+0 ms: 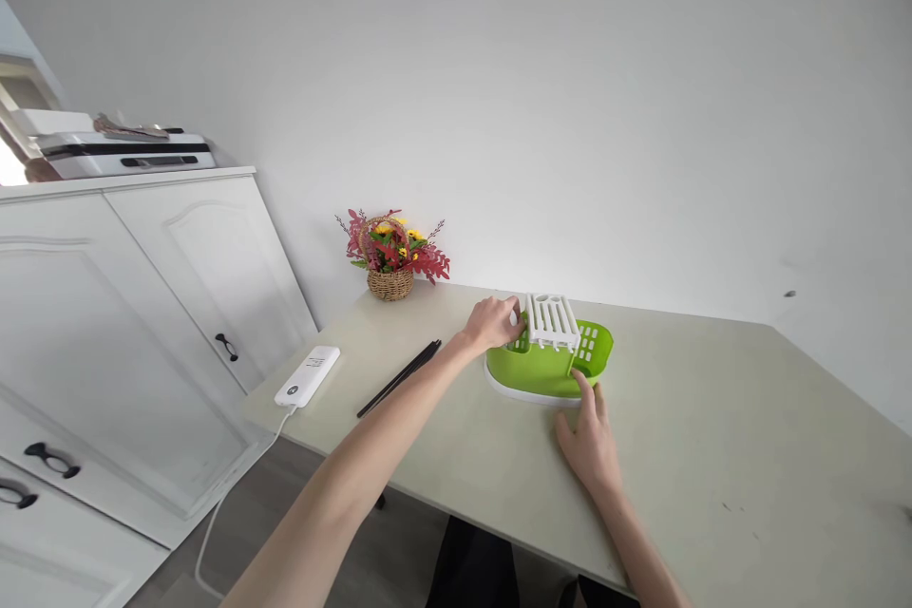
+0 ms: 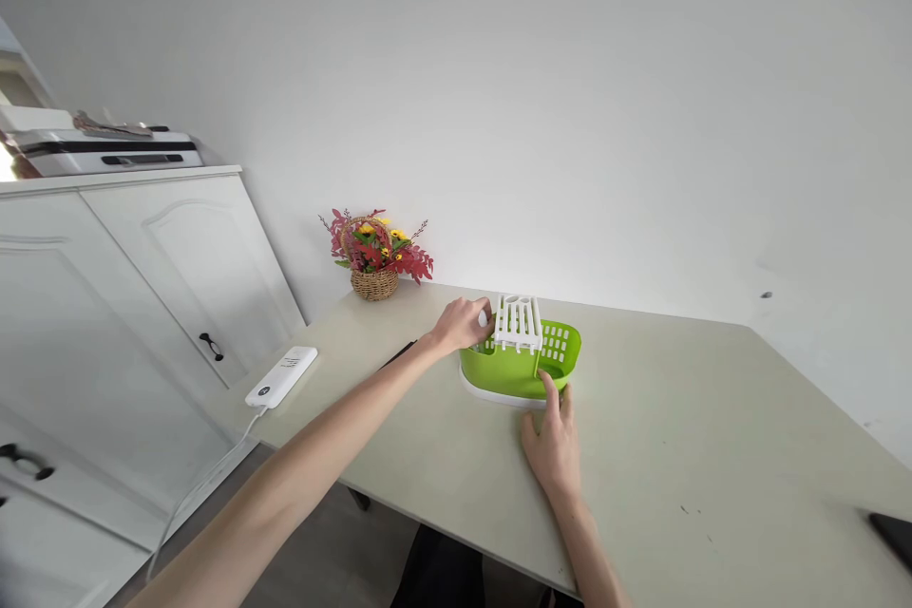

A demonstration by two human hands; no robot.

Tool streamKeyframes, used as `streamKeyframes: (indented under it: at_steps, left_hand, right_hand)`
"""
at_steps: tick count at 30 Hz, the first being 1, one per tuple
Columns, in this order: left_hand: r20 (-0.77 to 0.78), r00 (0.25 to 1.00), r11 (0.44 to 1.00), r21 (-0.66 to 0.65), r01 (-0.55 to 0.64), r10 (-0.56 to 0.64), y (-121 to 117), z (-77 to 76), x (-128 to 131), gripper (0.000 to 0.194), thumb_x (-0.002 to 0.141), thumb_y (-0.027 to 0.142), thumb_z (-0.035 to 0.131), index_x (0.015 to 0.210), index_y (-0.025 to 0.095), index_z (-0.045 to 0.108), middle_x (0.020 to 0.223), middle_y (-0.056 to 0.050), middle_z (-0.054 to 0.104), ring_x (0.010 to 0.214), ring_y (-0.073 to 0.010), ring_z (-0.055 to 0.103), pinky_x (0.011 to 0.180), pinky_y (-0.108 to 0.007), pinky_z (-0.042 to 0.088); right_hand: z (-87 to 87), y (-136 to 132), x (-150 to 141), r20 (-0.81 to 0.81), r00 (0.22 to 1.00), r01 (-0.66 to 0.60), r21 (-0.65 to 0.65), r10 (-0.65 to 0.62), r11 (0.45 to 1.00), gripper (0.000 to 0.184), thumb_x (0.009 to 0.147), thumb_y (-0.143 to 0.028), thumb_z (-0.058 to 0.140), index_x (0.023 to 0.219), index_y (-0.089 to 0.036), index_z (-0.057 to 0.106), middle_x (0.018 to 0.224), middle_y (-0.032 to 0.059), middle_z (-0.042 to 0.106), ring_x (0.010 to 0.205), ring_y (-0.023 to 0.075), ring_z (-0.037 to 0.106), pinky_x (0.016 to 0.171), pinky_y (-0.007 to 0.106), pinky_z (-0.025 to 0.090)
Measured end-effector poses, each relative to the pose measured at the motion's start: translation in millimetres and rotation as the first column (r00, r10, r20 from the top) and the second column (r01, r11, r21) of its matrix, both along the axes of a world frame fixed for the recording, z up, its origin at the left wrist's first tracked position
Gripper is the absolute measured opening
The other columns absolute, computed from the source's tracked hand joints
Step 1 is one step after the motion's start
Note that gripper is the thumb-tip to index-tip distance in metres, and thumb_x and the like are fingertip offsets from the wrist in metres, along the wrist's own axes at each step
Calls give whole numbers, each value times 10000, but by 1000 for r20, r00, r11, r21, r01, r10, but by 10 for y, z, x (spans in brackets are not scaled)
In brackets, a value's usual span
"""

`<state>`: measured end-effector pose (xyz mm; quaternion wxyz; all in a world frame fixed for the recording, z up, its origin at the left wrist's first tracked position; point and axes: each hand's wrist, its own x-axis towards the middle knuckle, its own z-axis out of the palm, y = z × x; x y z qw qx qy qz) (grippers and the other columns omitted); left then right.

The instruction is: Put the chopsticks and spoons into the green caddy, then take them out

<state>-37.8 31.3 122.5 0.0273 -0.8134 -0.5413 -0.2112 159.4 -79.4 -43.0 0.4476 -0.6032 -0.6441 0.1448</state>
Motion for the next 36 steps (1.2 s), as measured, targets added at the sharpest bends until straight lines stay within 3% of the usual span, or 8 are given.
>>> streamKeyframes:
  at_steps: [6, 10, 18, 20, 25, 30, 33, 36]
  left_hand:
    - [56, 998, 997, 68, -35, 31, 29, 12, -11, 152, 906, 339, 634, 936, 243, 748, 653, -34, 704, 674, -254, 694, 716, -345, 516]
    - [118, 990, 989, 121, -89, 74, 62, 60, -21, 124, 887, 320, 641, 880, 243, 738, 734, -40, 747, 699, -236, 694, 679, -314, 488]
    - [294, 945, 963, 180, -202, 143, 150, 331, -183, 133, 857, 318, 641, 847, 223, 734, 696, -14, 737, 590, -174, 628, 640, -271, 443]
    - [433, 890, 957, 167, -238, 146, 175, 404, -257, 99, 811, 301, 675, 791, 221, 729, 715, -14, 746, 632, -174, 645, 697, -270, 469]
    - [749, 622, 931, 22, -365, 227, 287, 486, -531, 99, 752, 305, 737, 726, 211, 721, 825, -33, 774, 862, -204, 711, 854, -275, 518]
    - [830, 418, 879, -167, -447, 370, 420, 435, -930, 217, 866, 359, 629, 842, 158, 709, 765, -63, 726, 685, -175, 696, 617, -253, 540]
    - [818, 373, 866, -272, -420, 438, 416, 381, -1211, 249, 873, 383, 622, 837, 145, 689, 668, -38, 657, 529, -138, 619, 487, -225, 481]
    - [772, 410, 863, -348, -366, 485, 333, 304, -1493, 248, 835, 401, 638, 787, 160, 671, 636, -16, 620, 491, -125, 577, 465, -223, 455]
  right_hand:
    - [11, -17, -12, -4, 1000, 18, -28, -18, 999, 716, 895, -375, 489, 1600, -310, 388, 1649, 172, 358, 1216, 328, 636, 852, 432, 557]
    - [18, -28, -19, 0, 1000, 26, -36, -26, 999, 712, 899, -374, 483, 1602, -305, 392, 1631, 188, 381, 1163, 326, 656, 845, 440, 555]
    - [26, -30, -6, -3, 1000, 2, -16, -2, 1000, 737, 876, -360, 483, 1603, -299, 380, 1620, 179, 382, 1098, 298, 660, 797, 422, 553]
    - [28, -32, -6, -8, 1000, 0, -31, -1, 1000, 730, 882, -360, 481, 1602, -309, 378, 1631, 174, 369, 1079, 291, 664, 797, 417, 549]
    - [29, -33, -11, -13, 1000, 9, -41, -10, 999, 730, 878, -359, 489, 1600, -324, 380, 1638, 168, 361, 1115, 305, 655, 805, 417, 545]
    - [26, -27, -8, -6, 1000, -9, 5, 9, 1000, 738, 878, -341, 489, 1606, -297, 375, 1611, 172, 393, 1161, 310, 644, 828, 424, 555]
    - [24, -29, -12, -7, 1000, 1, -15, -1, 1000, 730, 888, -348, 486, 1608, -305, 373, 1624, 174, 378, 1178, 320, 642, 826, 433, 559]
    - [24, -33, -21, -7, 1000, 11, -47, -11, 999, 709, 907, -363, 476, 1606, -305, 375, 1648, 186, 345, 1180, 328, 648, 813, 439, 559]
